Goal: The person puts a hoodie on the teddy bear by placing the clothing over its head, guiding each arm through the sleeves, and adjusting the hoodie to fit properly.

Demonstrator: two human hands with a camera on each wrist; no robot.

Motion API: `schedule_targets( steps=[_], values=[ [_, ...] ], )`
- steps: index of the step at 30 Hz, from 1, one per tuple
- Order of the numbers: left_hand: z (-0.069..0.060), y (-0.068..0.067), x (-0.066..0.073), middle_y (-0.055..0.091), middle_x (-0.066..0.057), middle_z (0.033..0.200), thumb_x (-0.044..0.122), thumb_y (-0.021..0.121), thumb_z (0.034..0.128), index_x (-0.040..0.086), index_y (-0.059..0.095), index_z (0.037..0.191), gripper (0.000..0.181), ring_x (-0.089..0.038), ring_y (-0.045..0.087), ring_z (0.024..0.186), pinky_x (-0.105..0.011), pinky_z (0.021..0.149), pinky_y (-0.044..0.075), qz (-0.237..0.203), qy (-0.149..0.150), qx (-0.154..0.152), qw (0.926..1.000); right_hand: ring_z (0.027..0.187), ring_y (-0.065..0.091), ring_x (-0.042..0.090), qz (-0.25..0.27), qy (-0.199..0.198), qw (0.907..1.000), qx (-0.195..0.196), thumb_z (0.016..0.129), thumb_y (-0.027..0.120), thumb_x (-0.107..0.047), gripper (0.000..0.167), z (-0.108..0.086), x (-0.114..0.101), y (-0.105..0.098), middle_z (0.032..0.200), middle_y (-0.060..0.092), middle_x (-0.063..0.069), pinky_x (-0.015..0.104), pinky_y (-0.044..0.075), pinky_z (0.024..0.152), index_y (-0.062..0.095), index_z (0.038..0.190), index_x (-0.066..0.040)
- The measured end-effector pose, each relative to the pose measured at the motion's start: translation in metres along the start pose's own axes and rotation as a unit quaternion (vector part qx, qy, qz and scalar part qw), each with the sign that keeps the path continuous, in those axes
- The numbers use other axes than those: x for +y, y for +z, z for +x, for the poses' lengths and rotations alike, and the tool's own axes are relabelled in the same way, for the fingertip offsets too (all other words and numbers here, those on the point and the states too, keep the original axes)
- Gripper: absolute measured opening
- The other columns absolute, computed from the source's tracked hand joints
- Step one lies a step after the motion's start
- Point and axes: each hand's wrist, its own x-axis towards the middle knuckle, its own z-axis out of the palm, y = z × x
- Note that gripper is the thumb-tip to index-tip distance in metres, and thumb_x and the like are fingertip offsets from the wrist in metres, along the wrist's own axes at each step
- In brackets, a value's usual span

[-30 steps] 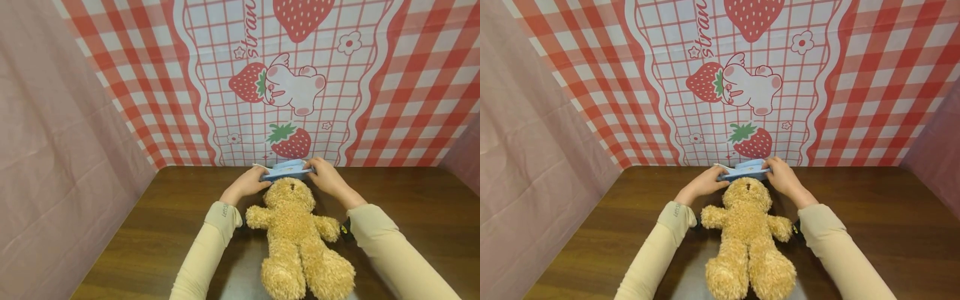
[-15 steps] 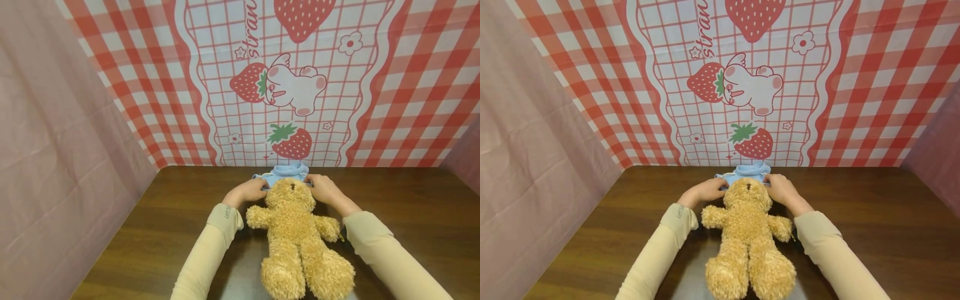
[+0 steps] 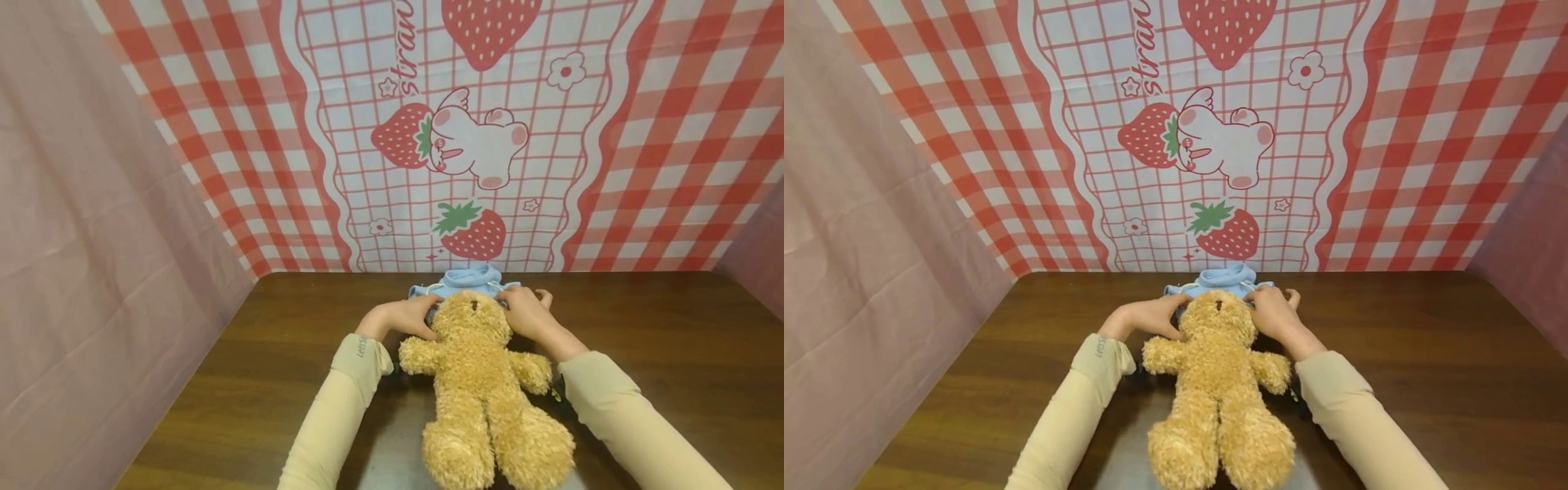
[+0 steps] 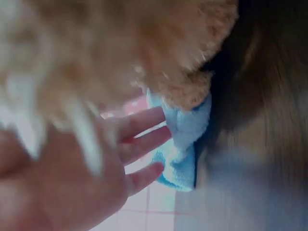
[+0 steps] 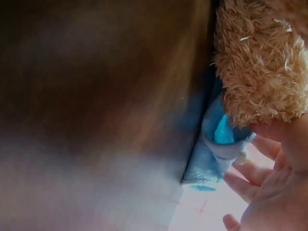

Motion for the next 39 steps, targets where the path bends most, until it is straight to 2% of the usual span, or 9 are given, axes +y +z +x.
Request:
schedule_targets(
  steps=[3, 6, 9, 12, 15, 22, 27, 34, 39],
  values=[
    [0.001, 0.001, 0.001, 0.022, -0.012, 0.148, 0.026, 0.068, 0.0801, 0.016, 0.008, 0.146, 0.09, -0.024, 0.024, 0.135, -0.038, 0.102, 0.034, -0.085, 0.013, -0.01, 0.9963, 0.115, 0.039, 0.04, 0.018, -0.009, 0.9996, 0.022, 0.087, 0.051, -0.002, 0.024, -0.001, -0.001, 0.0, 0.126, 0.045, 0.025, 0.061, 0.015, 0.089, 0.062, 0.108, -0.003],
    [0.0, 0.001, 0.002, 0.018, -0.012, 0.149, 0.033, 0.069, 0.0785, 0.022, 0.003, 0.147, 0.096, -0.024, 0.021, 0.137, -0.04, 0.102, 0.034, -0.119, 0.009, -0.015, 0.9927, 0.117, 0.035, 0.041, 0.047, -0.026, 0.9973, 0.05, 0.086, 0.053, 0.001, 0.026, -0.001, -0.003, -0.001, 0.125, 0.041, 0.025, 0.06, 0.015, 0.093, 0.059, 0.111, -0.002],
    [0.0, 0.001, 0.003, 0.02, -0.011, 0.149, 0.042, 0.067, 0.079, 0.025, 0.004, 0.146, 0.093, -0.024, 0.023, 0.136, -0.041, 0.102, 0.034, -0.136, -0.001, -0.014, 0.9906, 0.11, 0.044, 0.04, 0.073, -0.052, 0.9936, 0.069, 0.084, 0.055, 0.003, 0.024, 0.0, -0.004, -0.003, 0.115, 0.049, 0.023, 0.055, 0.027, 0.095, 0.06, 0.107, -0.001],
    [0.001, 0.002, 0.004, 0.022, -0.011, 0.147, 0.05, 0.061, 0.0808, 0.025, 0.007, 0.146, 0.088, -0.023, 0.025, 0.135, -0.041, 0.101, 0.034, -0.143, -0.008, -0.003, 0.9896, 0.099, 0.054, 0.038, 0.084, -0.066, 0.9926, 0.058, 0.083, 0.056, 0.003, 0.021, 0.001, -0.003, -0.006, 0.105, 0.057, 0.02, 0.05, 0.043, 0.085, 0.062, 0.104, 0.001],
    [0.002, 0.005, 0.005, 0.022, -0.011, 0.148, 0.053, 0.057, 0.0815, 0.02, 0.01, 0.146, 0.087, -0.023, 0.026, 0.134, -0.04, 0.101, 0.034, -0.15, -0.01, 0.01, 0.9885, 0.09, 0.058, 0.034, 0.075, -0.066, 0.9944, 0.035, 0.082, 0.057, 0.003, 0.021, 0.002, -0.003, -0.008, 0.098, 0.061, 0.018, 0.045, 0.048, 0.077, 0.062, 0.102, 0.002],
    [0.005, 0.012, 0.005, 0.024, -0.007, 0.148, 0.051, 0.063, 0.0784, 0.015, 0.014, 0.146, 0.091, -0.024, 0.029, 0.133, -0.04, 0.101, 0.035, -0.167, -0.014, 0.04, 0.9851, 0.076, 0.06, 0.028, 0.025, -0.057, 0.9979, 0.019, 0.078, 0.053, 0.006, 0.025, 0.003, -0.003, -0.008, 0.086, 0.065, 0.015, 0.042, 0.049, 0.066, 0.066, 0.099, 0.001],
    [0.005, 0.011, 0.005, 0.03, -0.007, 0.145, 0.046, 0.067, 0.0773, 0.014, 0.018, 0.145, 0.089, -0.022, 0.034, 0.13, -0.038, 0.1, 0.036, -0.173, -0.009, 0.051, 0.9835, 0.067, 0.055, 0.019, -0.011, -0.055, 0.9983, -0.019, 0.077, 0.048, 0.01, 0.034, 0.004, -0.003, -0.009, 0.082, 0.064, 0.011, 0.034, 0.043, 0.057, 0.065, 0.104, -0.002],
    [0.007, 0.012, 0.007, 0.041, -0.005, 0.134, 0.039, 0.072, 0.0754, 0.013, 0.029, 0.139, 0.081, -0.019, 0.043, 0.121, -0.032, 0.095, 0.039, -0.185, 0.001, 0.057, 0.981, 0.054, 0.035, 0.014, -0.009, -0.083, 0.9959, -0.034, 0.073, 0.045, 0.011, 0.024, 0.005, 0.002, -0.008, 0.057, 0.043, 0.0, 0.029, 0.028, 0.052, 0.054, 0.067, -0.01],
    [0.007, 0.013, 0.01, 0.034, -0.004, 0.142, 0.039, 0.073, 0.0733, 0.014, 0.023, 0.142, 0.089, -0.02, 0.036, 0.128, -0.035, 0.1, 0.036, -0.18, -0.009, 0.054, 0.9822, 0.062, 0.051, 0.016, 0.022, -0.07, 0.997, -0.027, 0.075, 0.049, 0.005, 0.022, 0.006, 0.007, -0.006, 0.072, 0.062, 0.009, 0.033, 0.043, 0.056, 0.067, 0.084, -0.004]
  ],
)
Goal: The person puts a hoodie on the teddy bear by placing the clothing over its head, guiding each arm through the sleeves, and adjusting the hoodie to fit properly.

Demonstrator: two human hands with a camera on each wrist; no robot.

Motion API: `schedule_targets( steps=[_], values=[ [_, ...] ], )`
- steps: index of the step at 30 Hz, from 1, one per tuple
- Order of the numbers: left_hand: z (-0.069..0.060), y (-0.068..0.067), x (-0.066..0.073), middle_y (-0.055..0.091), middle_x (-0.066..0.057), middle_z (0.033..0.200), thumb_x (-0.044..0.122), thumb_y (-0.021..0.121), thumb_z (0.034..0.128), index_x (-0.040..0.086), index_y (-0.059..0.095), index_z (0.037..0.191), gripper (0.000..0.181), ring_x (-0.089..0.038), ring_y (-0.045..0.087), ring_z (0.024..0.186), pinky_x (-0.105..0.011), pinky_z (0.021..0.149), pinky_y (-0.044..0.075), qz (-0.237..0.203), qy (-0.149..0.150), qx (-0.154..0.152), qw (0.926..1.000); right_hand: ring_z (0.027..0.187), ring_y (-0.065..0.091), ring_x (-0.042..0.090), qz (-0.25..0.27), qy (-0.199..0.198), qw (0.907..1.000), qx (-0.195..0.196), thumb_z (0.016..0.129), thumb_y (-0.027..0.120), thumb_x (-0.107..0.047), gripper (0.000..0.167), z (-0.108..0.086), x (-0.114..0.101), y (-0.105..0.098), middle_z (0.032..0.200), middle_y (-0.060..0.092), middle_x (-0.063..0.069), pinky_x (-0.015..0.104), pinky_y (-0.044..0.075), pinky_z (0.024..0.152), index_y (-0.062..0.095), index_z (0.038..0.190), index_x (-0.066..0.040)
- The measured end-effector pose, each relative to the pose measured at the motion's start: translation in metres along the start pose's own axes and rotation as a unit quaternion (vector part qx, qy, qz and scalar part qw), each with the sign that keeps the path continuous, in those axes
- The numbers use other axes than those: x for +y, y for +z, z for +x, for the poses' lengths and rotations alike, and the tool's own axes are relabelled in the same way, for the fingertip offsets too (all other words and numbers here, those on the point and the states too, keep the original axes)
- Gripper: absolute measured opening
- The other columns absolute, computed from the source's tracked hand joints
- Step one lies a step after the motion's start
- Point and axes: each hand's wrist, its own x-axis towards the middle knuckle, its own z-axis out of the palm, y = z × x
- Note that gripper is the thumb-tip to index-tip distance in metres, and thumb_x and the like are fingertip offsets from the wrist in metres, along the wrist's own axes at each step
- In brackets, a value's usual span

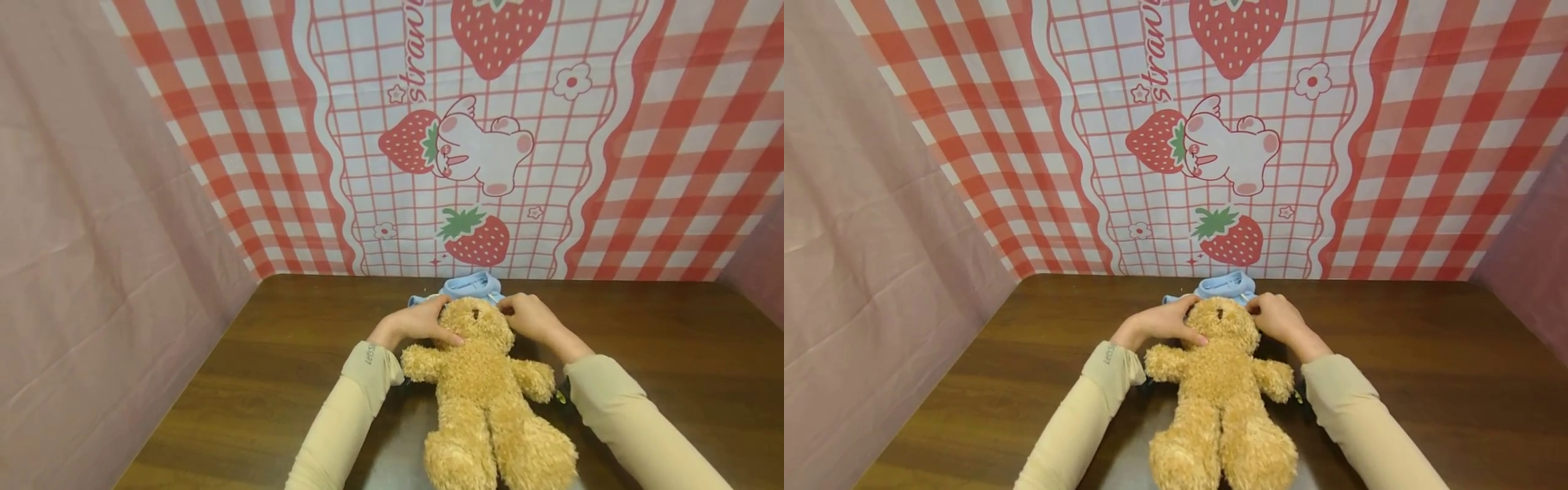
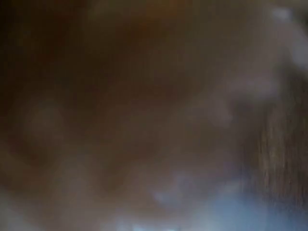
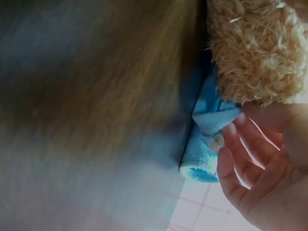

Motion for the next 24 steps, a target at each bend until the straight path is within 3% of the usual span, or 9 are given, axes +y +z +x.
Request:
schedule_targets(
  steps=[2, 4, 8, 12, 15, 20, 24],
  values=[
    [-0.001, 0.0, 0.0, 0.035, -0.003, 0.141, 0.039, 0.074, 0.0727, 0.015, 0.024, 0.141, 0.088, -0.019, 0.037, 0.127, -0.034, 0.099, 0.036, -0.002, -0.002, 0.001, 1.0, 0.072, 0.058, 0.02, 0.013, 0.002, 0.9999, 0.006, 0.077, 0.051, 0.003, 0.026, 0.0, 0.0, 0.0, 0.084, 0.067, 0.012, 0.038, 0.048, 0.063, 0.068, 0.095, -0.002],
    [-0.001, 0.001, 0.0, 0.044, -0.003, 0.133, 0.034, 0.075, 0.0731, 0.015, 0.032, 0.137, 0.079, -0.018, 0.045, 0.119, -0.032, 0.094, 0.041, -0.025, 0.011, -0.004, 0.9996, 0.075, 0.061, 0.023, 0.026, 0.006, 0.9996, 0.009, 0.078, 0.052, 0.001, 0.025, 0.0, -0.002, -0.001, 0.086, 0.067, 0.013, 0.039, 0.049, 0.065, 0.068, 0.096, -0.002],
    [0.0, 0.0, -0.002, 0.057, 0.002, 0.112, 0.025, 0.076, 0.0736, 0.017, 0.047, 0.123, 0.058, -0.011, 0.056, 0.099, -0.026, 0.084, 0.046, -0.062, 0.052, -0.024, 0.9964, 0.071, 0.06, 0.019, 0.048, 0.013, 0.9986, 0.018, 0.084, 0.054, -0.004, 0.017, -0.001, -0.006, -0.005, 0.082, 0.067, 0.009, 0.035, 0.048, 0.061, 0.068, 0.094, -0.004],
    [0.001, 0.0, -0.003, 0.059, 0.005, 0.108, 0.024, 0.076, 0.0739, 0.02, 0.051, 0.12, 0.052, -0.008, 0.057, 0.094, -0.025, 0.082, 0.046, -0.066, 0.068, -0.038, 0.9948, 0.07, 0.059, 0.017, 0.061, 0.012, 0.9976, 0.029, 0.087, 0.055, -0.009, 0.015, -0.002, -0.01, -0.008, 0.085, 0.066, 0.01, 0.033, 0.048, 0.06, 0.067, 0.095, -0.004],
    [0.0, 0.0, -0.004, 0.057, 0.005, 0.111, 0.028, 0.076, 0.073, 0.019, 0.049, 0.122, 0.057, -0.008, 0.056, 0.097, -0.026, 0.084, 0.046, -0.054, 0.056, -0.029, 0.9966, 0.074, 0.061, 0.02, 0.062, 0.005, 0.9973, 0.038, 0.088, 0.055, -0.009, 0.015, -0.002, -0.013, -0.01, 0.089, 0.066, 0.012, 0.036, 0.049, 0.063, 0.067, 0.096, -0.004],
    [-0.003, 0.001, -0.003, 0.05, 0.001, 0.121, 0.034, 0.076, 0.0725, 0.016, 0.037, 0.132, 0.073, -0.013, 0.051, 0.108, -0.029, 0.089, 0.043, -0.055, 0.007, -0.015, 0.9984, 0.076, 0.061, 0.023, 0.065, 0.006, 0.9965, 0.051, 0.089, 0.055, -0.01, 0.012, -0.002, -0.018, -0.013, 0.088, 0.066, 0.01, 0.039, 0.049, 0.066, 0.066, 0.093, -0.006],
    [-0.004, 0.002, -0.001, 0.04, -0.005, 0.134, 0.04, 0.073, 0.0737, 0.013, 0.025, 0.14, 0.086, -0.019, 0.042, 0.122, -0.034, 0.095, 0.039, -0.051, -0.022, -0.02, 0.9983, 0.072, 0.06, 0.019, 0.078, 0.011, 0.9929, 0.09, 0.09, 0.057, -0.016, 0.012, -0.001, -0.021, -0.01, 0.083, 0.066, 0.008, 0.036, 0.047, 0.064, 0.066, 0.091, -0.008]
  ],
)
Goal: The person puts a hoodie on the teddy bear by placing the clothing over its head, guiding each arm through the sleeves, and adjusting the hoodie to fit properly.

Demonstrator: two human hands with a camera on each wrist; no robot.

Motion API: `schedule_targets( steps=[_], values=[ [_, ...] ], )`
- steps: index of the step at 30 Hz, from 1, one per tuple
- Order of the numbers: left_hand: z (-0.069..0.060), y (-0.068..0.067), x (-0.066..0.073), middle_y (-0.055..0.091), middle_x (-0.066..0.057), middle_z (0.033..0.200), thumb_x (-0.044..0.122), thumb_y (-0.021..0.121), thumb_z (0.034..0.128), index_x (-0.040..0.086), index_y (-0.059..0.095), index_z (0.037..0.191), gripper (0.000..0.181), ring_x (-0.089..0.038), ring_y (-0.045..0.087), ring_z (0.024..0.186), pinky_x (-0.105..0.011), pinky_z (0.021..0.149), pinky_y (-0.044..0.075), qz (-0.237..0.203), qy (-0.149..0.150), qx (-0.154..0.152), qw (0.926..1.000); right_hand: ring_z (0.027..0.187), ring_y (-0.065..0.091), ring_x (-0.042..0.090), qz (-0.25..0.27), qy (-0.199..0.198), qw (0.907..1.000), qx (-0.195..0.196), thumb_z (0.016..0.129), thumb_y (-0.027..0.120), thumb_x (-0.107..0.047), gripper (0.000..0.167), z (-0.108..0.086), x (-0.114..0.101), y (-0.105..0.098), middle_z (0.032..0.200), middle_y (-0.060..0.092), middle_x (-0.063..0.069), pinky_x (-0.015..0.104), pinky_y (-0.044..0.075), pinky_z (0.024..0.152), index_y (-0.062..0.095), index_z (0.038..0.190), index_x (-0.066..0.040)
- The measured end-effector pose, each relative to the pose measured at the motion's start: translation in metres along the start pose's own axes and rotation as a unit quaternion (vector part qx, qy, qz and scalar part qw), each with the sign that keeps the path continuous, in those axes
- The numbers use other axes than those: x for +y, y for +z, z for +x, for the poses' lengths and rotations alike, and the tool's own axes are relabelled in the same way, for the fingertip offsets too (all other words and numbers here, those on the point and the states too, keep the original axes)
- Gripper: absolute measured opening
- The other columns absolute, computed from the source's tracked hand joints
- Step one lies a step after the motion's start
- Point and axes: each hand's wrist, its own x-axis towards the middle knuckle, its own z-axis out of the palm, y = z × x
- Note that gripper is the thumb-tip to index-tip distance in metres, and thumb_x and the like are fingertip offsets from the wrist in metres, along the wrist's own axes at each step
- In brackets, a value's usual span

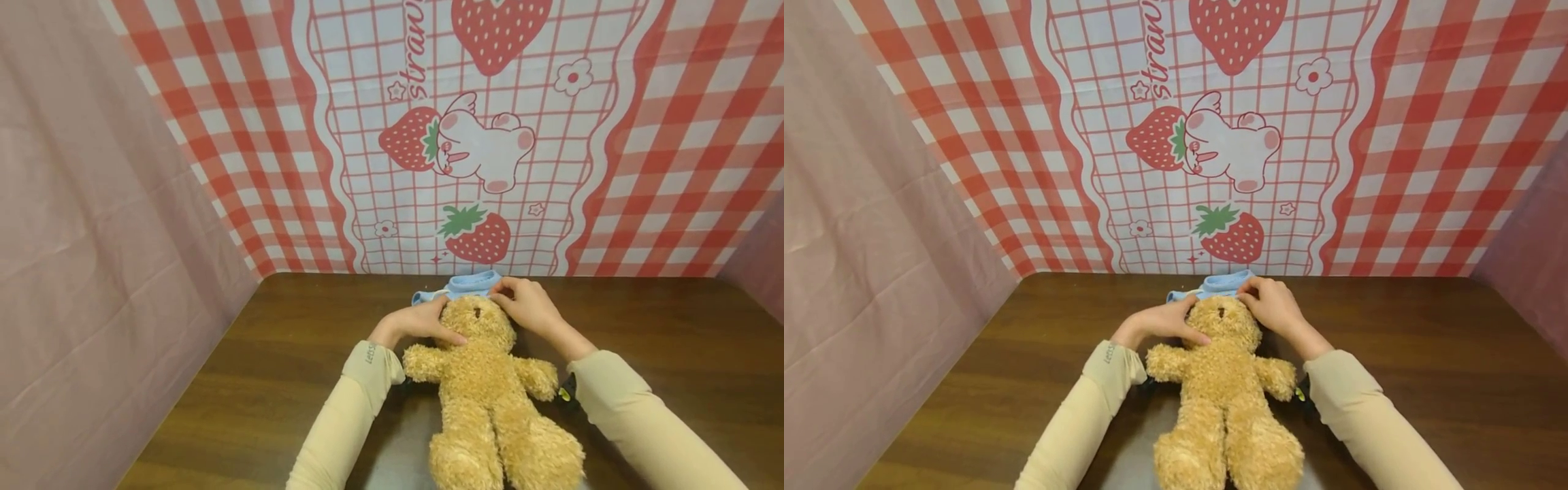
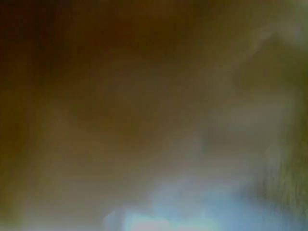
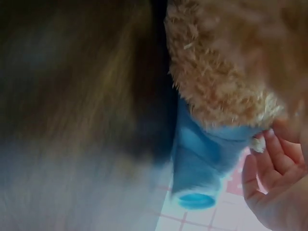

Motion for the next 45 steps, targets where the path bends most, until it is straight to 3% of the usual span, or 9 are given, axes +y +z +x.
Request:
schedule_targets(
  steps=[4, 10, 18, 24, 29, 35, 40, 43, 45],
  values=[
    [0.001, 0.0, 0.002, 0.028, -0.008, 0.145, 0.046, 0.07, 0.0746, 0.012, 0.013, 0.145, 0.096, -0.022, 0.031, 0.131, -0.038, 0.101, 0.035, 0.018, -0.006, 0.0, 0.9998, 0.064, 0.055, 0.014, 0.017, -0.001, 0.9994, 0.03, 0.09, 0.056, -0.018, 0.014, -0.001, -0.001, 0.003, 0.081, 0.065, 0.007, 0.031, 0.043, 0.059, 0.065, 0.093, -0.008],
    [0.002, 0.0, 0.004, 0.016, -0.009, 0.151, 0.049, 0.068, 0.0747, 0.011, 0.004, 0.147, 0.103, -0.022, 0.021, 0.137, -0.039, 0.105, 0.03, 0.034, 0.002, 0.005, 0.9994, 0.063, 0.051, 0.014, 0.033, 0.004, 0.9987, 0.038, 0.091, 0.055, -0.016, 0.013, -0.003, -0.003, 0.003, 0.081, 0.063, 0.008, 0.029, 0.041, 0.057, 0.064, 0.094, -0.007],
    [0.002, 0.002, 0.005, 0.038, -0.014, 0.131, 0.045, 0.072, 0.0727, 0.014, 0.017, 0.142, 0.094, -0.023, 0.041, 0.118, -0.035, 0.09, 0.042, 0.065, 0.036, 0.038, 0.9965, 0.061, 0.051, 0.014, 0.04, 0.0, 0.9989, 0.025, 0.091, 0.054, -0.016, 0.012, -0.005, -0.004, 0.003, 0.079, 0.063, 0.006, 0.03, 0.041, 0.056, 0.063, 0.094, -0.008],
    [-0.001, 0.006, 0.006, 0.042, -0.006, 0.119, 0.047, 0.074, 0.0697, 0.016, 0.024, 0.14, 0.092, -0.017, 0.043, 0.103, -0.033, 0.085, 0.041, 0.104, 0.056, 0.076, 0.9901, 0.063, 0.051, 0.013, 0.063, -0.011, 0.9978, 0.019, 0.091, 0.055, -0.02, 0.014, -0.009, -0.004, 0.0, 0.081, 0.063, 0.005, 0.029, 0.042, 0.058, 0.063, 0.094, -0.009],
    [-0.006, 0.01, 0.008, 0.048, -0.002, 0.105, 0.049, 0.071, 0.0716, 0.013, 0.03, 0.136, 0.084, -0.015, 0.045, 0.094, -0.034, 0.087, 0.038, 0.135, 0.063, 0.099, 0.9839, 0.063, 0.049, 0.013, 0.076, -0.017, 0.9968, -0.017, 0.092, 0.053, -0.025, 0.017, -0.011, -0.003, -0.005, 0.081, 0.061, 0.003, 0.027, 0.04, 0.057, 0.062, 0.095, -0.011],
    [-0.011, 0.015, 0.014, 0.056, 0.002, 0.092, 0.046, 0.073, 0.0716, 0.015, 0.041, 0.116, 0.062, -0.013, 0.05, 0.087, -0.037, 0.095, 0.027, 0.167, 0.086, 0.139, 0.9724, 0.074, 0.057, 0.018, 0.095, -0.034, 0.9936, -0.05, 0.093, 0.052, -0.018, 0.011, -0.019, 0.002, -0.012, 0.091, 0.062, 0.004, 0.03, 0.046, 0.062, 0.063, 0.094, -0.013],
    [-0.016, 0.017, 0.021, 0.054, 0.003, 0.091, 0.041, 0.072, 0.074, 0.018, 0.043, 0.107, 0.05, -0.012, 0.049, 0.086, -0.039, 0.095, 0.026, 0.175, 0.105, 0.14, 0.9688, 0.084, 0.056, 0.016, 0.095, -0.053, 0.9907, -0.082, 0.092, 0.053, -0.02, 0.012, -0.027, 0.006, -0.02, 0.099, 0.061, 0.003, 0.029, 0.046, 0.066, 0.061, 0.101, -0.016],
    [-0.02, 0.017, 0.023, 0.053, 0.001, 0.096, 0.039, 0.07, 0.0772, 0.018, 0.043, 0.109, 0.047, -0.013, 0.048, 0.09, -0.037, 0.092, 0.029, 0.168, 0.108, 0.131, 0.9711, 0.089, 0.054, 0.016, 0.127, -0.049, 0.983, -0.123, 0.089, 0.059, -0.025, 0.027, -0.033, 0.008, -0.024, 0.113, 0.056, 0.006, 0.029, 0.045, 0.066, 0.055, 0.114, -0.016],
    [-0.022, 0.016, 0.023, 0.051, 0.001, 0.098, 0.037, 0.067, 0.0805, 0.018, 0.044, 0.113, 0.044, -0.013, 0.047, 0.088, -0.034, 0.087, 0.031, 0.161, 0.107, 0.127, 0.973, 0.082, 0.055, 0.022, 0.143, -0.037, 0.9774, -0.152, 0.085, 0.064, -0.03, 0.045, -0.036, 0.008, -0.024, 0.122, 0.051, 0.009, 0.031, 0.045, 0.063, 0.048, 0.124, -0.016]
  ],
)
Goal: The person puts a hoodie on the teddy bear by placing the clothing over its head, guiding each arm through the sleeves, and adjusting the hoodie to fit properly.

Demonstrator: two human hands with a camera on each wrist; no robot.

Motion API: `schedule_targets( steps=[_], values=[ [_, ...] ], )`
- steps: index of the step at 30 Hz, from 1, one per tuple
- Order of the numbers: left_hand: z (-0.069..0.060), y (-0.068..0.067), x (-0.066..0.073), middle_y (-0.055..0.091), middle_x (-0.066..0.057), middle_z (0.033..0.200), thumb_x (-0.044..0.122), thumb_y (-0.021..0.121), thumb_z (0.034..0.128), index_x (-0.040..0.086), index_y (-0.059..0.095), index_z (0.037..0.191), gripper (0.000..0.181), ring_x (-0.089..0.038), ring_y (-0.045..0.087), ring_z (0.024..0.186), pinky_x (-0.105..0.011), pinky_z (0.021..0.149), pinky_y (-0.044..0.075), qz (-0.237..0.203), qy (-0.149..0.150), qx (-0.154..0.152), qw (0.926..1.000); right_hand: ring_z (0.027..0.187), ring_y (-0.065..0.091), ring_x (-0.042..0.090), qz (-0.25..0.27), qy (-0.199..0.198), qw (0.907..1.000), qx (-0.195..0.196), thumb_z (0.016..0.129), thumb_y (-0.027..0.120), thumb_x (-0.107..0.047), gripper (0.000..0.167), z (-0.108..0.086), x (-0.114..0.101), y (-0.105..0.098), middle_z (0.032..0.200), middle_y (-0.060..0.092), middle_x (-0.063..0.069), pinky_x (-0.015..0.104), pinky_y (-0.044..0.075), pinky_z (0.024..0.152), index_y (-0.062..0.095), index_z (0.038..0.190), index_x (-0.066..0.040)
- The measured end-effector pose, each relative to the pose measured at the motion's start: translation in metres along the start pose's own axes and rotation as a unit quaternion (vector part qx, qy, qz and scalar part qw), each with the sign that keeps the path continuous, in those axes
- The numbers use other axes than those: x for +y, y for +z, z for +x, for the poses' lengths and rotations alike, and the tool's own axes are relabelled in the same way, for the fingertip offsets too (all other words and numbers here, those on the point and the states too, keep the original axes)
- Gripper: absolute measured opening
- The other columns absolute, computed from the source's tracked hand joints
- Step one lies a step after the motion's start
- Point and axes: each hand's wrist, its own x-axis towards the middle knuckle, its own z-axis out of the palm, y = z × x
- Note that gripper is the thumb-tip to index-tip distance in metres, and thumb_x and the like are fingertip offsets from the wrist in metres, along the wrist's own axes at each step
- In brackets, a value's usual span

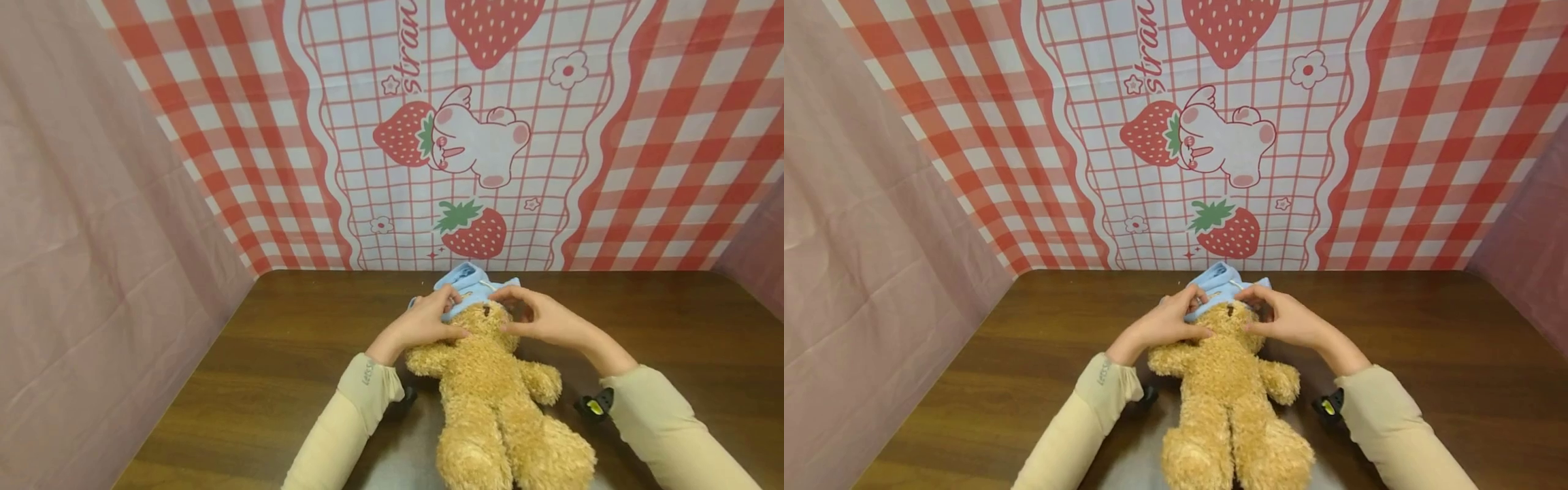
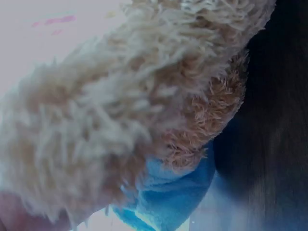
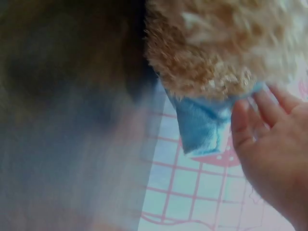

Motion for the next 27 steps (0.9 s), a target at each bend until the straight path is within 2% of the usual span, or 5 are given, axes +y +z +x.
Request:
schedule_targets(
  steps=[5, 9, 13, 23, 27],
  values=[
    [-0.002, -0.004, -0.009, 0.051, -0.002, 0.101, 0.019, 0.058, 0.0873, 0.013, 0.048, 0.116, 0.031, -0.014, 0.049, 0.088, -0.028, 0.083, 0.039, -0.034, 0.003, 0.009, 0.9994, 0.088, 0.048, 0.027, -0.059, 0.026, 0.9979, 0.006, 0.076, 0.07, -0.042, 0.071, 0.0, 0.002, 0.008, 0.119, 0.046, 0.014, 0.037, 0.042, 0.068, 0.04, 0.133, -0.012],
    [-0.001, -0.005, -0.017, 0.056, -0.006, 0.102, 0.016, 0.06, 0.0854, 0.007, 0.056, 0.107, 0.023, -0.016, 0.053, 0.096, -0.028, 0.091, 0.04, -0.023, -0.02, 0.033, 0.999, 0.08, 0.042, 0.019, -0.092, 0.036, 0.9942, 0.043, 0.072, 0.072, -0.044, 0.07, 0.002, 0.002, 0.012, 0.093, 0.049, 0.007, 0.033, 0.037, 0.063, 0.047, 0.127, -0.009],
    [0.0, -0.005, -0.02, 0.061, -0.005, 0.094, 0.016, 0.061, 0.0853, 0.008, 0.061, 0.096, 0.014, -0.015, 0.055, 0.087, -0.026, 0.077, 0.045, -0.019, -0.037, 0.052, 0.9978, 0.078, 0.043, 0.018, -0.113, 0.04, 0.9897, 0.078, 0.068, 0.075, -0.045, 0.063, 0.002, -0.001, 0.014, 0.088, 0.052, 0.004, 0.033, 0.038, 0.065, 0.055, 0.115, -0.009],
    [0.001, 0.004, -0.013, 0.061, -0.003, 0.099, 0.016, 0.055, 0.0906, 0.01, 0.062, 0.102, 0.015, -0.013, 0.056, 0.088, -0.025, 0.077, 0.046, -0.042, 0.013, 0.14, 0.9892, 0.07, 0.036, 0.017, -0.097, 0.035, 0.9893, 0.103, 0.07, 0.075, -0.04, 0.041, 0.006, -0.006, 0.025, 0.077, 0.042, 0.003, 0.033, 0.03, 0.062, 0.048, 0.085, -0.013],
    [0.001, 0.005, -0.01, 0.06, -0.003, 0.105, 0.015, 0.054, 0.0912, 0.011, 0.06, 0.104, 0.015, -0.012, 0.057, 0.094, -0.024, 0.082, 0.046, -0.078, 0.044, 0.139, 0.9862, 0.065, 0.035, 0.016, -0.092, 0.02, 0.9913, 0.092, 0.076, 0.072, -0.034, 0.034, 0.007, -0.005, 0.027, 0.071, 0.04, 0.002, 0.032, 0.029, 0.06, 0.045, 0.078, -0.013]
  ],
)
